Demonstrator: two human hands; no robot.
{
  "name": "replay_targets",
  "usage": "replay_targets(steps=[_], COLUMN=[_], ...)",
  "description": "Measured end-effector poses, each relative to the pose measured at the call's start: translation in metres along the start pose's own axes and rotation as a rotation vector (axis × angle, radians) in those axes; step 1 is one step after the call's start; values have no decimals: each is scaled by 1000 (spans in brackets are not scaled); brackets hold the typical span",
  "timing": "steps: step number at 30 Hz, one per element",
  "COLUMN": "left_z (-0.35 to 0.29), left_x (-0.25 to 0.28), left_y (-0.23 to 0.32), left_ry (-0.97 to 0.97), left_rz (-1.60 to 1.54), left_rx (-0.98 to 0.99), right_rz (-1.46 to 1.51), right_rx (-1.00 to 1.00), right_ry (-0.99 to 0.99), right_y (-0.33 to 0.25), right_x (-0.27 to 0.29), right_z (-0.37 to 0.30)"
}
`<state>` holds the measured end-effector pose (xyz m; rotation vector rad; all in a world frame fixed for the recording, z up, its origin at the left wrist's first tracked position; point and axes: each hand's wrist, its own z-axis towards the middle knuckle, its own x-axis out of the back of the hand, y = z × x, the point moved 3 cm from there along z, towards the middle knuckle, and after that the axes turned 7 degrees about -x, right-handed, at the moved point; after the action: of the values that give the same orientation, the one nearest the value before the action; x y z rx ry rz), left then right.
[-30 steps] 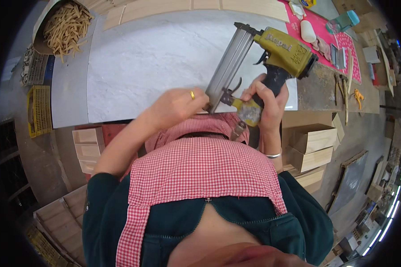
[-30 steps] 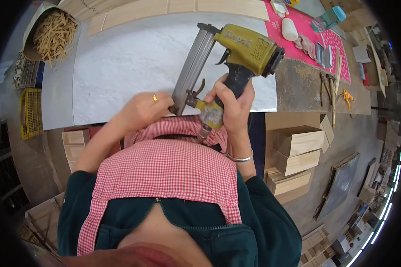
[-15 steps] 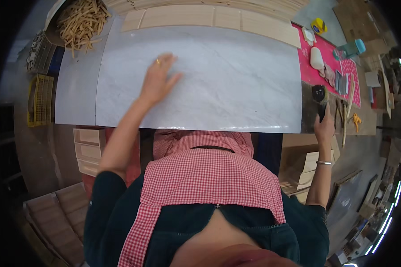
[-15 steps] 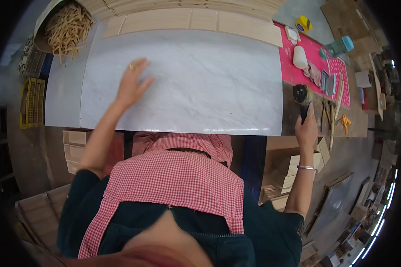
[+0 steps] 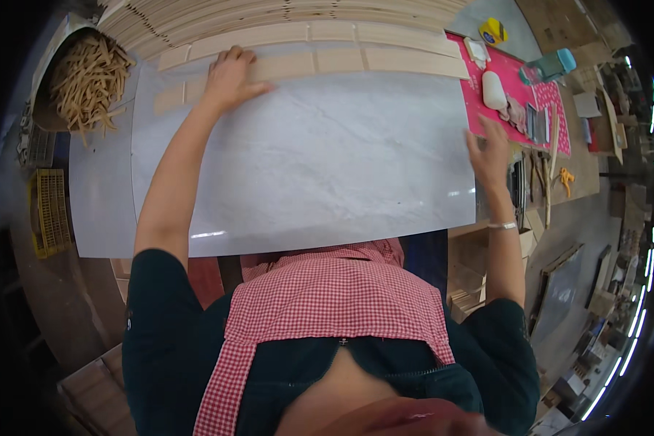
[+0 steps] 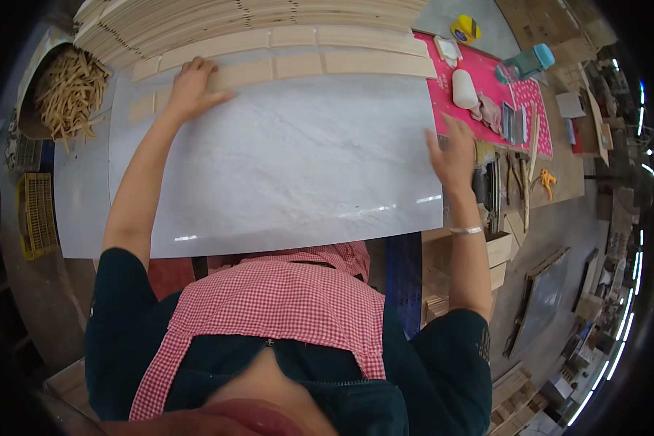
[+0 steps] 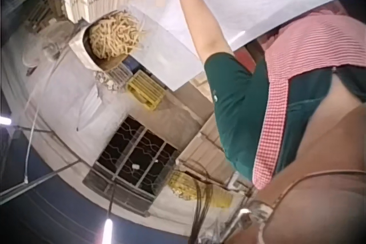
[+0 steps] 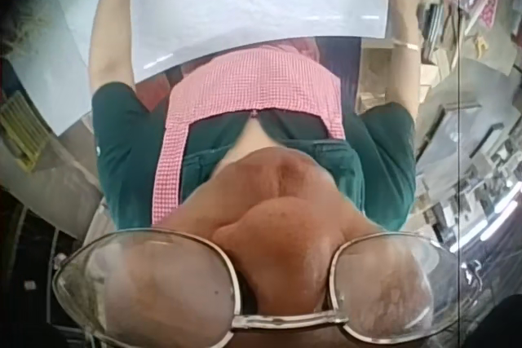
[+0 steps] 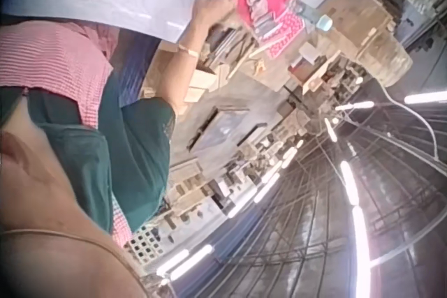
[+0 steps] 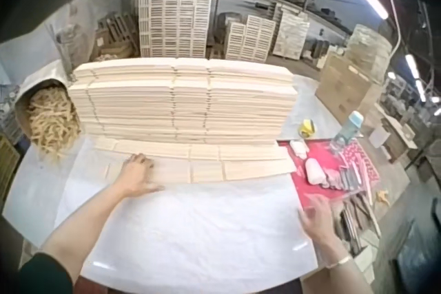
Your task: Applying glue and using a nail gun to assemble wooden box components on a workbench.
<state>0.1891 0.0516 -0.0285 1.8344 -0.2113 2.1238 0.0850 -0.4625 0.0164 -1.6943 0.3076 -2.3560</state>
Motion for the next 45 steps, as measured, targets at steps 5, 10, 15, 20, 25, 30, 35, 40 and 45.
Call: replay_targets(steps=[5, 10, 15, 20, 25, 30, 35, 40, 45], left_z=[-66, -113, -173, -205, -214, -211, -202, -184, -181], left_x=[8, 27, 49, 92, 93, 80, 81, 81, 75], left_y=[22, 13, -52, -72, -21, 4, 24, 46, 63], left_ry=[10, -103, -63, -335, -270, -221, -233, -262, -223], left_rz=[-202, -179, -32, -128, -64, 34, -100, -366, -800], left_rx=[-125, -118, -67, 223, 128, 88, 102, 121, 526], right_rz=[7, -339, -531, -295, -277, -189, -23, 346, 560], right_rx=[429, 458, 517, 340, 187, 169, 308, 236, 396], right_ry=[0, -266, -398, -573, -406, -323, -447, -625, -534], right_y=[-40, -35, -35, -25, -24, -76, -131, -174, -212], right_x=[-60, -91, -71, -28, -14, -18, -23, -35, -37], right_z=[72, 110, 116, 76, 29, -28, -63, -85, -106])
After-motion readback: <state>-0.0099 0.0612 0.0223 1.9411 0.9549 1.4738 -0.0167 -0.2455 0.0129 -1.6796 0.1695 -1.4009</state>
